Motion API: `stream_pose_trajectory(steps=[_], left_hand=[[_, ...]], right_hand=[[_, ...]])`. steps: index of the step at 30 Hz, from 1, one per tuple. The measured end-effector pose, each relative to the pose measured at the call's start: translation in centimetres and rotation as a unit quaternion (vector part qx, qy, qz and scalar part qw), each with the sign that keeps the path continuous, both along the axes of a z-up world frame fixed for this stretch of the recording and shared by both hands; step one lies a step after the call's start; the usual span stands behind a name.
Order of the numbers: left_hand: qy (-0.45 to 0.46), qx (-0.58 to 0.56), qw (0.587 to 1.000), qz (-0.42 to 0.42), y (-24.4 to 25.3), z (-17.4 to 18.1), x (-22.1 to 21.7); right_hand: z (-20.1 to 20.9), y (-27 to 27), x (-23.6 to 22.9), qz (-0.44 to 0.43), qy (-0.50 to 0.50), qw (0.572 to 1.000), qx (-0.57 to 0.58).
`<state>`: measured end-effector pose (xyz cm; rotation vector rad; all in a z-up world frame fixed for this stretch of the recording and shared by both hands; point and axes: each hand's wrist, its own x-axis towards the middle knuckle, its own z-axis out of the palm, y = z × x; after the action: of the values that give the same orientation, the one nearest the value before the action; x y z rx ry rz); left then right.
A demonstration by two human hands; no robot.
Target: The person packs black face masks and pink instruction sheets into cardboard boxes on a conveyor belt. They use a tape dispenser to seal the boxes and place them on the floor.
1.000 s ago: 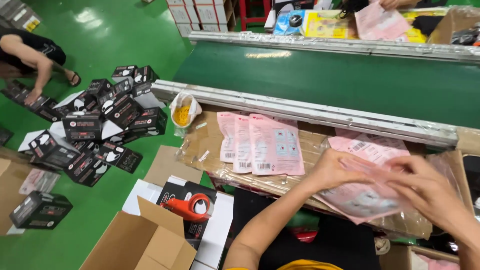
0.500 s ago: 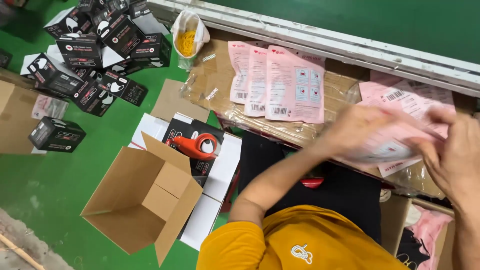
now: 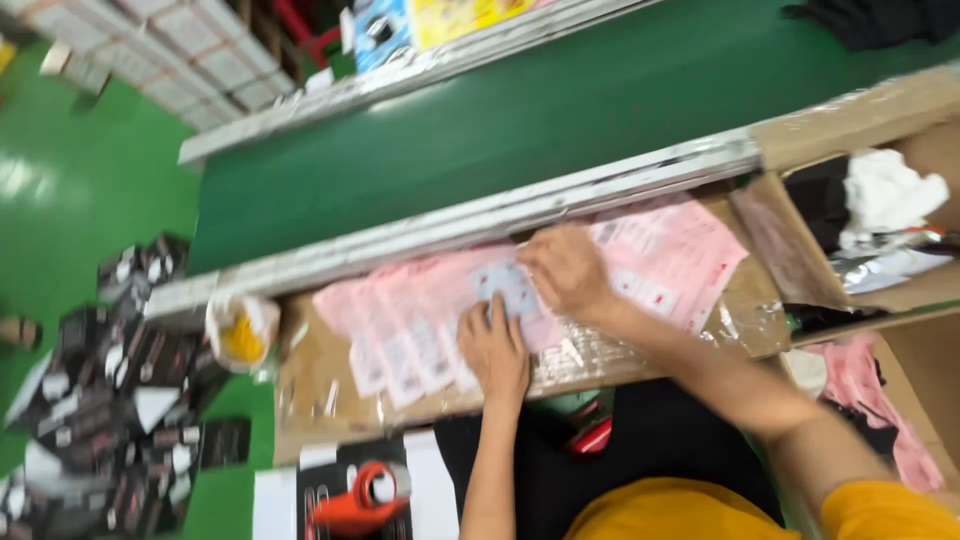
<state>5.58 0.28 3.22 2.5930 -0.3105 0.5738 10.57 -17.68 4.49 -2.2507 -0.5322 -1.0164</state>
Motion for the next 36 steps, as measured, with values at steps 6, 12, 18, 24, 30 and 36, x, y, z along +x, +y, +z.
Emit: stream_pose_trajectory(steps=[6, 12, 18, 24, 30, 36], left_hand=[[-0.001, 0.139, 0.990, -0.012, 2.1, -2.0, 1.1], [-0.008, 0.185, 0.983, -0.009, 4.0, -0.6, 2.5], [0.029, -0.053, 0.997, -0.050, 2.0, 4.1, 1.9], [0.016, -0.264, 0.933, -0.246, -5.3, 11.7, 1.5], [0.236, -0.418, 0.810, -0.338, -6.8, 5.8, 0.5], [0.131, -0.325, 0.871, -0.345, -7.0, 0.1, -2.8]], right_hand=[[11.0, -20.9, 12.1, -0.275, 0.068, 0.932, -0.226], [7.9, -41.1, 13.5, -0.467, 0.193, 0.849, -0.158], [1.4, -46.3, 14.9, -0.320, 0.287, 0.880, -0.204], [16.9, -22.1, 2.9, 0.235, 0.248, 0.938, -0.054], [13.0, -13.6, -6.3, 0.248, 0.270, 0.930, 0.031], [-2.3, -13.6, -11.2, 0.064, 0.264, 0.960, -0.068]])
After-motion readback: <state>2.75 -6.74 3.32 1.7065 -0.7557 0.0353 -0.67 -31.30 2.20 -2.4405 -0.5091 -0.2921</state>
